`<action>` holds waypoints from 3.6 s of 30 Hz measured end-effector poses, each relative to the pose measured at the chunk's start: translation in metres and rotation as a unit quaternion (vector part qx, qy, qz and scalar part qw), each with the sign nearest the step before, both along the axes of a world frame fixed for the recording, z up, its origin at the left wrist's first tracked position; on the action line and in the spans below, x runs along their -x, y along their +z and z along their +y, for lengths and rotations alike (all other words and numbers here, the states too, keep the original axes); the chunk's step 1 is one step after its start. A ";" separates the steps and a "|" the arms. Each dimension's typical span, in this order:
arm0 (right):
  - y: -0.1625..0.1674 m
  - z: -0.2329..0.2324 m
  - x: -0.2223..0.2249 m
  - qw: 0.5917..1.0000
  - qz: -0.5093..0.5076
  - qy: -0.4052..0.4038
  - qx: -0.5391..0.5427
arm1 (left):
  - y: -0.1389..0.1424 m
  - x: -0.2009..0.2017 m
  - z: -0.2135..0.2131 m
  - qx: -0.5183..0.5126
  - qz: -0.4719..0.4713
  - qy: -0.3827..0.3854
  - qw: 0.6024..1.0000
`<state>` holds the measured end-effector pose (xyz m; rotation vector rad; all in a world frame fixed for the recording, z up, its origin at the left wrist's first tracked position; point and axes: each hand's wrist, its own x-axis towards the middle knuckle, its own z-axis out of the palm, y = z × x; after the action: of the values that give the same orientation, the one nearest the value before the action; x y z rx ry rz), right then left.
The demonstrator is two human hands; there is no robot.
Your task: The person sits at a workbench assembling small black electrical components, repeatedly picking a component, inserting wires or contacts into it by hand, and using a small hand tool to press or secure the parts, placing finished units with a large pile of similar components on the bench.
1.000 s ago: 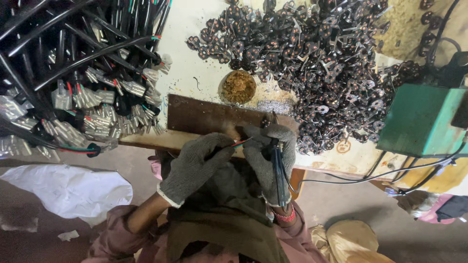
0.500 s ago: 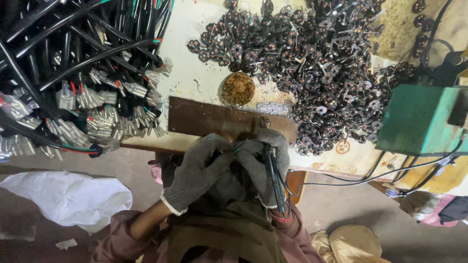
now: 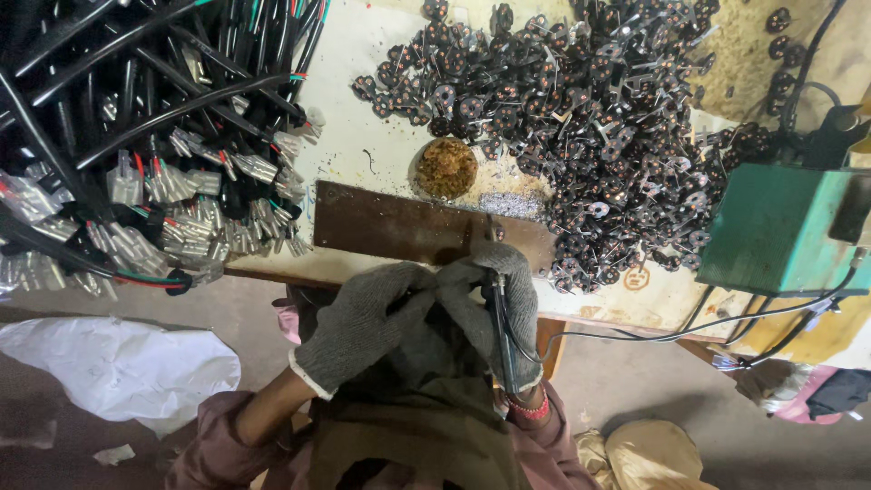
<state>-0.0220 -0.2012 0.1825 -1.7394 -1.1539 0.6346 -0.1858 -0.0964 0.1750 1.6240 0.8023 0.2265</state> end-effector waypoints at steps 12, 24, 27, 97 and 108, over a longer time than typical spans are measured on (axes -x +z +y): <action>-0.025 -0.016 0.023 0.978 0.136 -0.153 0.025 | 0.000 -0.004 -0.001 0.129 0.022 0.053 0.990; -0.037 -0.029 0.002 0.975 0.197 -0.086 0.052 | -0.011 0.001 0.007 -0.144 0.071 -0.083 0.983; -0.043 -0.031 -0.002 0.972 0.202 -0.096 0.075 | -0.018 -0.002 0.003 -0.153 0.097 -0.111 0.977; -0.030 -0.032 0.010 0.947 0.291 -0.136 0.014 | -0.002 -0.017 0.003 0.036 -0.031 0.035 0.998; -0.032 -0.020 -0.004 0.932 0.309 -0.187 0.007 | -0.008 -0.036 -0.004 0.078 -0.040 0.076 0.993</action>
<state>-0.0181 -0.2209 0.1506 -1.5428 -0.3695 0.8636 -0.1502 -0.1007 0.1667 1.3994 0.8618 0.3275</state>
